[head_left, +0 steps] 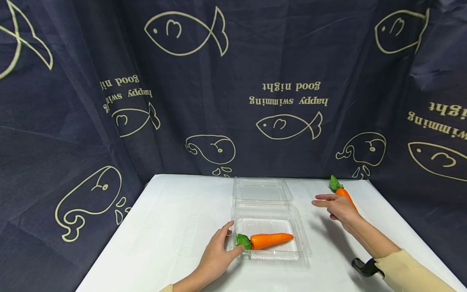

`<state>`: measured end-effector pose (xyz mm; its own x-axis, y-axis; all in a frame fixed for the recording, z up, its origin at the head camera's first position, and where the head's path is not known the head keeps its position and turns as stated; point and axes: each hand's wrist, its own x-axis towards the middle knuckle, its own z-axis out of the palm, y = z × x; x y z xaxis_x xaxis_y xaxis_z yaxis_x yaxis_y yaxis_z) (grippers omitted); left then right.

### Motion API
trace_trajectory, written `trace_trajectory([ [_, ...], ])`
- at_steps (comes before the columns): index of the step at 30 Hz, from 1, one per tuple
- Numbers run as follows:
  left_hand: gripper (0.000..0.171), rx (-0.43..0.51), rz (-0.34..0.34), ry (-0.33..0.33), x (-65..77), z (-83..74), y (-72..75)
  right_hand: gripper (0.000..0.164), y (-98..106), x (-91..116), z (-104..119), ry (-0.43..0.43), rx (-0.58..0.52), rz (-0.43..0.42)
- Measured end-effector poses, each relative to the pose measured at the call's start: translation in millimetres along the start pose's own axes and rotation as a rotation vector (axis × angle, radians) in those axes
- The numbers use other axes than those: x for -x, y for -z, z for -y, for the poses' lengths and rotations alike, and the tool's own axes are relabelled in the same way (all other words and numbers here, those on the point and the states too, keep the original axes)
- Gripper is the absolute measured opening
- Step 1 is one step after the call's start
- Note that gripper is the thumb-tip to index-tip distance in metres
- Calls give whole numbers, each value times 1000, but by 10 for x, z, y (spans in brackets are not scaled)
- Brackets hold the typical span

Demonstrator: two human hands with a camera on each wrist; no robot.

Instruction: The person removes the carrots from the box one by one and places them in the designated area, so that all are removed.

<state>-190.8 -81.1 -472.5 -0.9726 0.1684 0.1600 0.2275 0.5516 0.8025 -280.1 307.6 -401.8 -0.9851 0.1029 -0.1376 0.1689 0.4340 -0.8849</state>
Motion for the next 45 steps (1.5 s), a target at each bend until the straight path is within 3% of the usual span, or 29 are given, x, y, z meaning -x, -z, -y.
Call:
trace_trajectory([
  [13,78,-5,-6,3,-16,22,-12,58,-219,92,225,22,-43,104],
  [21,79,0,-8,-1,-19,15,-11,61,-330,100,289,49,-71,180],
  [31,78,5,-6,-3,-25,3,-10,53,-460,98,339,100,-113,288],
  [45,79,-2,-9,6,-17,12,-30,62,-663,93,397,149,-122,443],
])
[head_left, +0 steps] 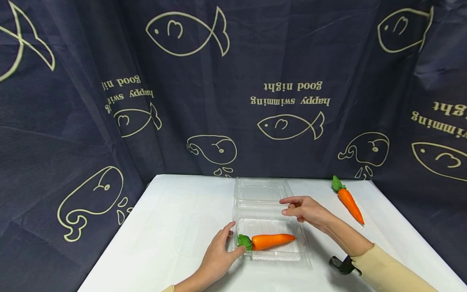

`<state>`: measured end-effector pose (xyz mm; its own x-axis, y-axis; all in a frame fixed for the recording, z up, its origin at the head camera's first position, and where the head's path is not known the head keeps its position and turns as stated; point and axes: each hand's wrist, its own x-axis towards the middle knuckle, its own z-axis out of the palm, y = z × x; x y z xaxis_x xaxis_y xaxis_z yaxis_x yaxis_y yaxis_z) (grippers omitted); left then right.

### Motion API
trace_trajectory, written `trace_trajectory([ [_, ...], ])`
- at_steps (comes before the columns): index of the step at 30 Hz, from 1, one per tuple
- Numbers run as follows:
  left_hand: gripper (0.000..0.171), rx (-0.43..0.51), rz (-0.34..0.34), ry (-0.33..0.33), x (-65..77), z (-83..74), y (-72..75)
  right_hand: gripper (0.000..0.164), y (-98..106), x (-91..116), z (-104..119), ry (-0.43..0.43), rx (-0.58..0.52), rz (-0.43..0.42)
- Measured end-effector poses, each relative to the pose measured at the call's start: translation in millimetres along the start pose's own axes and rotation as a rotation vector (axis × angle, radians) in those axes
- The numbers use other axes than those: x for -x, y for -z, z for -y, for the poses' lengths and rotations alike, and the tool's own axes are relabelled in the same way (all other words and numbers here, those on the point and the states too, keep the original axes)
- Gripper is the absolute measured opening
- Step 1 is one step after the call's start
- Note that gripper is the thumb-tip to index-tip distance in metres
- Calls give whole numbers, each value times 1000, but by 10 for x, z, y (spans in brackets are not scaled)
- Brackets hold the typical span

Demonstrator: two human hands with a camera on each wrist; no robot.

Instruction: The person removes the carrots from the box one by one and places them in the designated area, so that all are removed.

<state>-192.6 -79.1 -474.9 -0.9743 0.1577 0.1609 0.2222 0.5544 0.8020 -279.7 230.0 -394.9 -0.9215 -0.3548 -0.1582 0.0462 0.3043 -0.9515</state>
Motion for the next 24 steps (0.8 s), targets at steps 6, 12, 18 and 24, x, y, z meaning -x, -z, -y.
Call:
trace_trajectory([
  [6,79,1,2,15,-8,11,-4,62,-64,-35,-3,12,-12,48],
  [12,79,0,1,12,-10,14,-5,58,-133,-90,-52,34,-27,93],
  [18,79,6,3,17,-10,13,-8,58,-194,-128,-112,32,-13,122],
  [24,78,-3,-2,15,-14,6,-10,61,-221,-139,-152,28,-8,158],
])
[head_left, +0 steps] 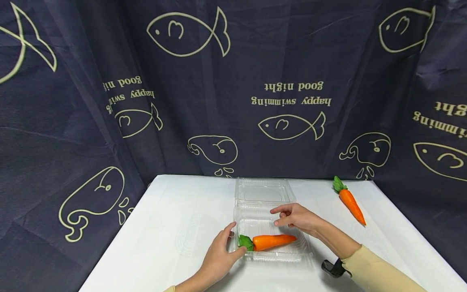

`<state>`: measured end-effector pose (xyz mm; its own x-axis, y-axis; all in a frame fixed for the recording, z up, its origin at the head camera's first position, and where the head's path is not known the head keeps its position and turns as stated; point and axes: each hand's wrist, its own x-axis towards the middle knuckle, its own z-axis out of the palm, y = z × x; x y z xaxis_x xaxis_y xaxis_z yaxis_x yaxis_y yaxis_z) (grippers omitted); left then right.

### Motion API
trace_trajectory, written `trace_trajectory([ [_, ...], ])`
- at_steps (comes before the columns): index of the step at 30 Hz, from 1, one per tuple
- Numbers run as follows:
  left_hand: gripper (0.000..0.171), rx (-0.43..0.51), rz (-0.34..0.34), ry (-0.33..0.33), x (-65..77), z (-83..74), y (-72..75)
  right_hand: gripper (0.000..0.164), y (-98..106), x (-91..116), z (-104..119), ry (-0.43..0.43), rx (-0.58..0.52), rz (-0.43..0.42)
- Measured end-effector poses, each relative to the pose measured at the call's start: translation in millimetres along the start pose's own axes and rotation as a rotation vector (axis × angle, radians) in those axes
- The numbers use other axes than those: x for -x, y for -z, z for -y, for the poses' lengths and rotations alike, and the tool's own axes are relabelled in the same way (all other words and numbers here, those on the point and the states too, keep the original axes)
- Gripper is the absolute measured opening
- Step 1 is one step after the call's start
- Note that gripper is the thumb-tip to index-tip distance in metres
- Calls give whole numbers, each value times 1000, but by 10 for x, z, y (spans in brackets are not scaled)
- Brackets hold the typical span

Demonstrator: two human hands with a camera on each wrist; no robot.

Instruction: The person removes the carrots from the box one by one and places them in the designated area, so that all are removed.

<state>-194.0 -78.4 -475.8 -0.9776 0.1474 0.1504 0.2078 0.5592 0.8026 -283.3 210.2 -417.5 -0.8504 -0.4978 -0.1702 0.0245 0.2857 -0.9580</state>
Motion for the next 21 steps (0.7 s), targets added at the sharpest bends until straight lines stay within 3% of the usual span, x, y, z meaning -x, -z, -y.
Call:
trace_trajectory([
  [5,78,4,0,0,-1,-2,-1,63,-26,-17,-32,2,27,14],
  [21,79,8,4,4,2,-10,0,48,-138,-70,-113,-33,108,110],
])
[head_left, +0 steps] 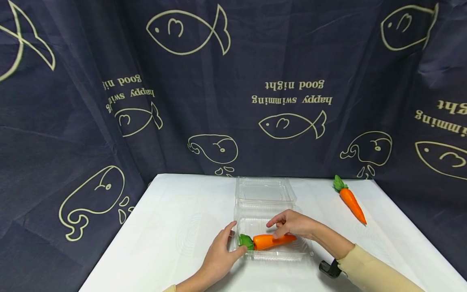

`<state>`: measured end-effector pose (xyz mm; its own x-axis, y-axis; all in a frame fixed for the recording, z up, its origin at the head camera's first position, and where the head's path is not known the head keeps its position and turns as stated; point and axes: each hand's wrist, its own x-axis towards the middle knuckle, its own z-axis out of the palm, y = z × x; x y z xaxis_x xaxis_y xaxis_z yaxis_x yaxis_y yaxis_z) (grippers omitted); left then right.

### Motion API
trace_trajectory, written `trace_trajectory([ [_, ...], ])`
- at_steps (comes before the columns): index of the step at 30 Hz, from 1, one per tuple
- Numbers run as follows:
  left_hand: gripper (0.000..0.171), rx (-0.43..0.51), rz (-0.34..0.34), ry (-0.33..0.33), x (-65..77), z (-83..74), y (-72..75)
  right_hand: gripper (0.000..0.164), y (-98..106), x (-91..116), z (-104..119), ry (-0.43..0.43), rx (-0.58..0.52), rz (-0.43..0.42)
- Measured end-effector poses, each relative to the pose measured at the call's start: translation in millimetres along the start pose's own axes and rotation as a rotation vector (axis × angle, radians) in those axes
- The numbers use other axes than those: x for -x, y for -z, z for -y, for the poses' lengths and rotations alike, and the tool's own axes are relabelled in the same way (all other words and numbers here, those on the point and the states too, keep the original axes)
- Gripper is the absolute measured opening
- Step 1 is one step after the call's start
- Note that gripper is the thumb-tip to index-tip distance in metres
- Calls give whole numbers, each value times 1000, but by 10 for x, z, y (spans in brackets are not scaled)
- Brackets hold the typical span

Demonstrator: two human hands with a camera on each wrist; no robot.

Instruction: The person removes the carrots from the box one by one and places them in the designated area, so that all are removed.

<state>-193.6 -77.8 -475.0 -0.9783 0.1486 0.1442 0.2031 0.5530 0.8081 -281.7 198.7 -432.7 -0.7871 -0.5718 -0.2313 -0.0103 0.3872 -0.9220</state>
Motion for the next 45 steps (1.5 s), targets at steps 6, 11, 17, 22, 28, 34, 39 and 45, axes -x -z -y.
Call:
trace_trajectory([
  [6,79,-2,0,-9,10,-22,12,46,-7,-1,33,-9,77,10],
  [11,79,-1,-1,-19,15,-33,23,40,-46,3,59,-2,153,7],
  [17,78,-2,-6,-18,3,-26,17,31,-89,14,71,6,195,-13],
  [22,78,1,-4,-19,3,-24,15,23,-116,18,69,7,254,-57],
  [28,77,-5,-8,-21,9,-16,14,18,-147,9,36,13,282,-113],
  [34,75,-20,-14,-28,7,-1,1,12,-201,15,36,32,279,-155],
  [39,75,-11,1,-15,5,-8,4,11,-243,9,20,27,321,-216],
  [45,76,4,16,5,8,-7,5,13,-284,-21,-34,17,367,-292],
])
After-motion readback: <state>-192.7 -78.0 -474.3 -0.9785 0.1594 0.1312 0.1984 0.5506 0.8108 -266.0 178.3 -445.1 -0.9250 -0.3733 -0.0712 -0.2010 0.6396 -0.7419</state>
